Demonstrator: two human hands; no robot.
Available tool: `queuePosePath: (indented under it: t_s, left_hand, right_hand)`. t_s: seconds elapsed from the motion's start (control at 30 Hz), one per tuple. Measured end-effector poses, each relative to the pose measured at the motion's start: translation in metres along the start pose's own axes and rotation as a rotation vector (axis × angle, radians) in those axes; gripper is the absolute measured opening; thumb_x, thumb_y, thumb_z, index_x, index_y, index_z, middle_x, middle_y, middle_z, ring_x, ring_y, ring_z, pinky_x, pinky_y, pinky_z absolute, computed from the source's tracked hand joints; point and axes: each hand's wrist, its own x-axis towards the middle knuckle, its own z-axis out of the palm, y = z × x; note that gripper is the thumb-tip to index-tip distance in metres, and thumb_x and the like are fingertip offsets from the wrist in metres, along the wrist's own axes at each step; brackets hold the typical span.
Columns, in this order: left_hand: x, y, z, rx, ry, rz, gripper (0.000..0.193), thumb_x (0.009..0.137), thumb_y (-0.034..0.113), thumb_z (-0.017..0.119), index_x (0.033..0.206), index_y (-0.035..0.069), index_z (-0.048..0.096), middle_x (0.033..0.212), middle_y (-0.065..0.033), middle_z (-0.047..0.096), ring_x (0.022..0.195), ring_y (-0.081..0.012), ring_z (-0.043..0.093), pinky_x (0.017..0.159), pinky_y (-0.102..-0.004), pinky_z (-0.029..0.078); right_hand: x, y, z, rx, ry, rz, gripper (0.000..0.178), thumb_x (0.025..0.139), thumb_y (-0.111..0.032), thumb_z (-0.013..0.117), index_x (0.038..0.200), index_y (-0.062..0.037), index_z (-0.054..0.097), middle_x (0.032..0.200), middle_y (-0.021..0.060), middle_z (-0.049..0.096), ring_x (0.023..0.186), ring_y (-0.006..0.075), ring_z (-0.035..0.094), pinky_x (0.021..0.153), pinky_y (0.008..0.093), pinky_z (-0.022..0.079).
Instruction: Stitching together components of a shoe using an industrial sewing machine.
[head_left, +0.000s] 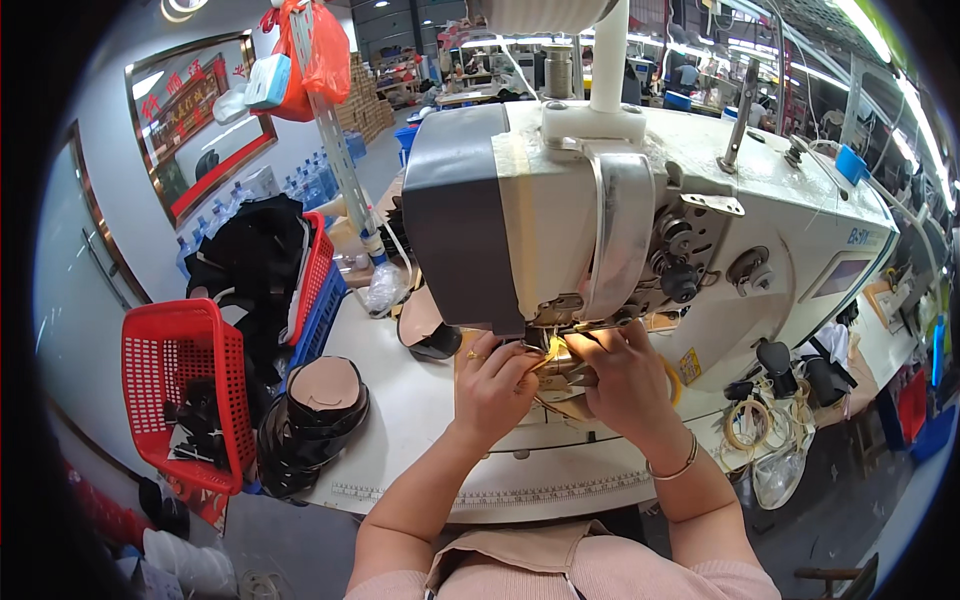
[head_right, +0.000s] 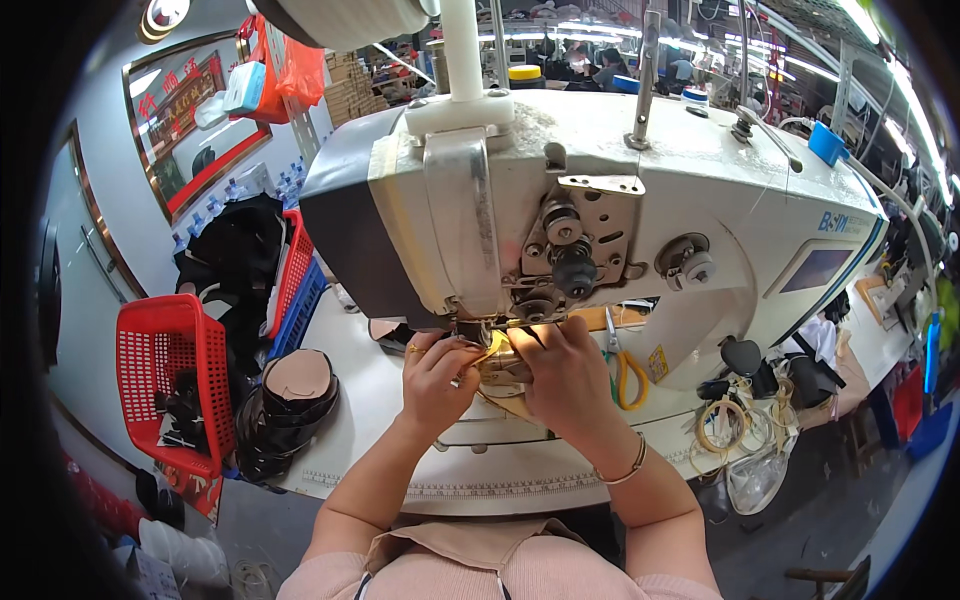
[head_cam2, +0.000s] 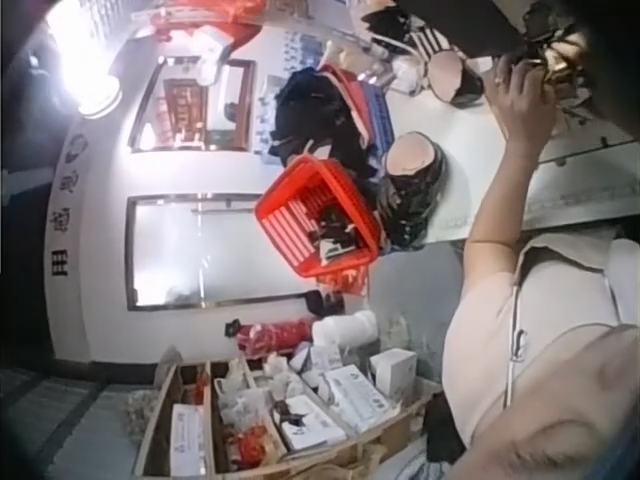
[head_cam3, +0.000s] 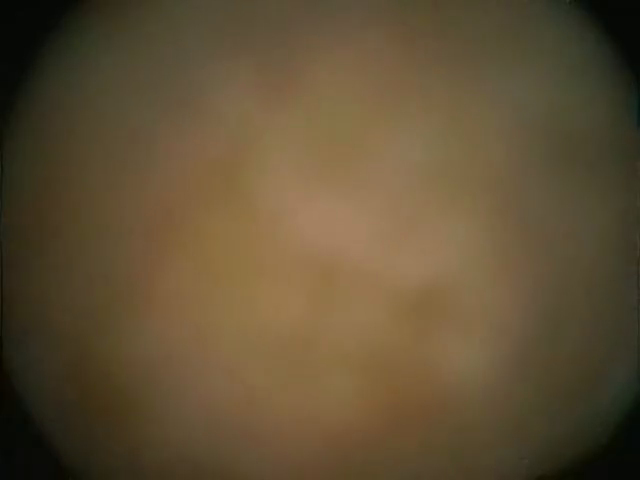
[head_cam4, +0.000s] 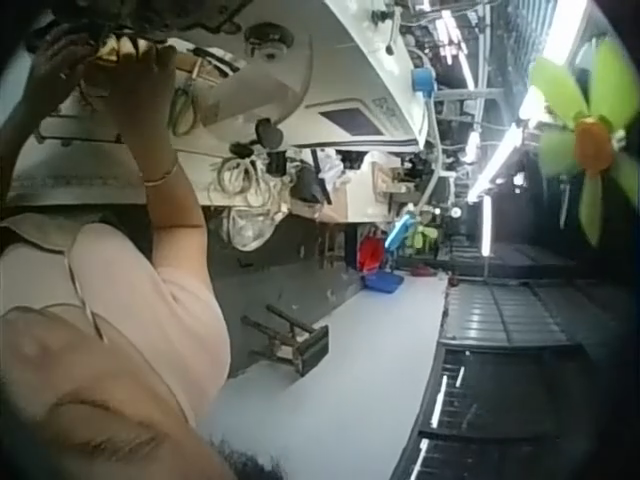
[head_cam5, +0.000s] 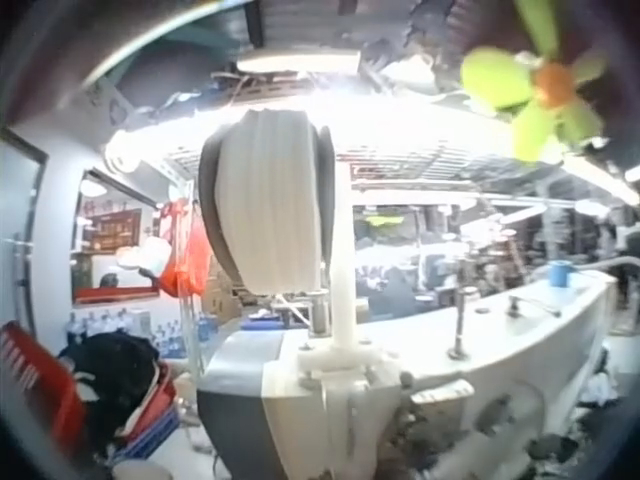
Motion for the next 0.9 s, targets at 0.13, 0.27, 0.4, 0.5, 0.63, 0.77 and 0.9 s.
queuePosePath:
  t_s: [0.13, 0.27, 0.4, 0.5, 0.63, 0.77, 0.9]
  left_hand:
    - [0.000, 0.002, 0.001, -0.043, 0.016, 0.015, 0.021, 0.062, 0.001, 0.062, 0.082, 0.008, 0.064, 0.086, -0.0038, 0.062, 0.089, -0.0261, 0.056, 0.087, -0.0406, 0.042]
    - [-0.001, 0.004, 0.003, -0.052, 0.043, 0.010, 0.021, 0.062, -0.001, 0.062, 0.082, 0.005, 0.064, 0.086, -0.0066, 0.062, 0.092, -0.0270, 0.057, 0.085, -0.0396, 0.044]
    - [-0.002, 0.005, 0.001, -0.123, 0.017, -0.025, 0.019, 0.064, 0.000, 0.064, 0.082, 0.004, 0.063, 0.086, -0.0084, 0.062, 0.096, -0.0268, 0.057, 0.087, -0.0378, 0.043]
    - [-0.006, -0.011, -0.003, -0.433, 0.013, -0.247, 0.017, 0.066, 0.002, 0.065, 0.083, 0.004, 0.062, 0.090, -0.0108, 0.061, 0.096, -0.0261, 0.057, 0.089, -0.0354, 0.041]
    - [-0.011, -0.043, 0.010, -1.324, -0.084, -1.201, 0.047, 0.080, 0.007, 0.063, 0.121, 0.007, 0.042, 0.117, -0.0071, 0.053, 0.105, -0.0199, 0.054, 0.092, -0.0324, 0.041]
    - [-0.017, -0.035, -0.006, -1.825, -0.120, -1.174, 0.051, 0.081, -0.001, 0.057, 0.127, 0.008, 0.036, 0.122, -0.0113, 0.049, 0.110, -0.0214, 0.053, 0.093, -0.0349, 0.046]
    - [-0.018, -0.024, -0.011, -1.733, -0.077, -1.175, 0.056, 0.081, -0.003, 0.056, 0.130, 0.007, 0.032, 0.124, -0.0099, 0.047, 0.113, -0.0236, 0.050, 0.094, -0.0376, 0.045]
  right_hand:
    - [0.003, 0.008, 0.003, 0.035, -0.023, 0.020, 0.044, 0.062, 0.001, 0.059, 0.102, -0.0148, 0.064, 0.091, 0.0055, 0.061, 0.082, 0.0266, 0.054, 0.073, 0.0350, 0.046]
    - [0.003, 0.013, 0.009, 0.074, -0.030, 0.055, 0.044, 0.060, 0.001, 0.060, 0.101, -0.0158, 0.066, 0.083, 0.0062, 0.064, 0.078, 0.0251, 0.056, 0.078, 0.0334, 0.043]
    - [0.006, 0.024, 0.015, 0.090, -0.070, 0.047, 0.042, 0.060, 0.001, 0.060, 0.098, -0.0143, 0.067, 0.078, 0.0078, 0.065, 0.074, 0.0248, 0.058, 0.080, 0.0329, 0.041]
    - [0.008, 0.029, 0.014, 0.050, -0.044, 0.006, 0.039, 0.059, 0.002, 0.060, 0.095, -0.0123, 0.069, 0.075, 0.0097, 0.065, 0.070, 0.0257, 0.059, 0.079, 0.0334, 0.042]
    - [0.007, 0.041, 0.024, 0.140, -0.050, -0.011, 0.036, 0.060, 0.002, 0.058, 0.093, -0.0083, 0.067, 0.075, 0.0109, 0.063, 0.067, 0.0267, 0.057, 0.073, 0.0345, 0.043]
    - [0.001, 0.036, 0.005, 0.431, 0.271, -0.014, 0.021, 0.063, 0.000, 0.060, 0.083, -0.0018, 0.060, 0.068, 0.0075, 0.053, 0.055, 0.0198, 0.045, 0.058, 0.0294, 0.040]
    - [-0.014, 0.025, 0.027, 0.446, 0.467, 0.147, 0.027, 0.074, -0.006, 0.066, 0.095, -0.0032, 0.049, 0.073, 0.0031, 0.048, 0.055, 0.0104, 0.038, 0.052, 0.0224, 0.034]
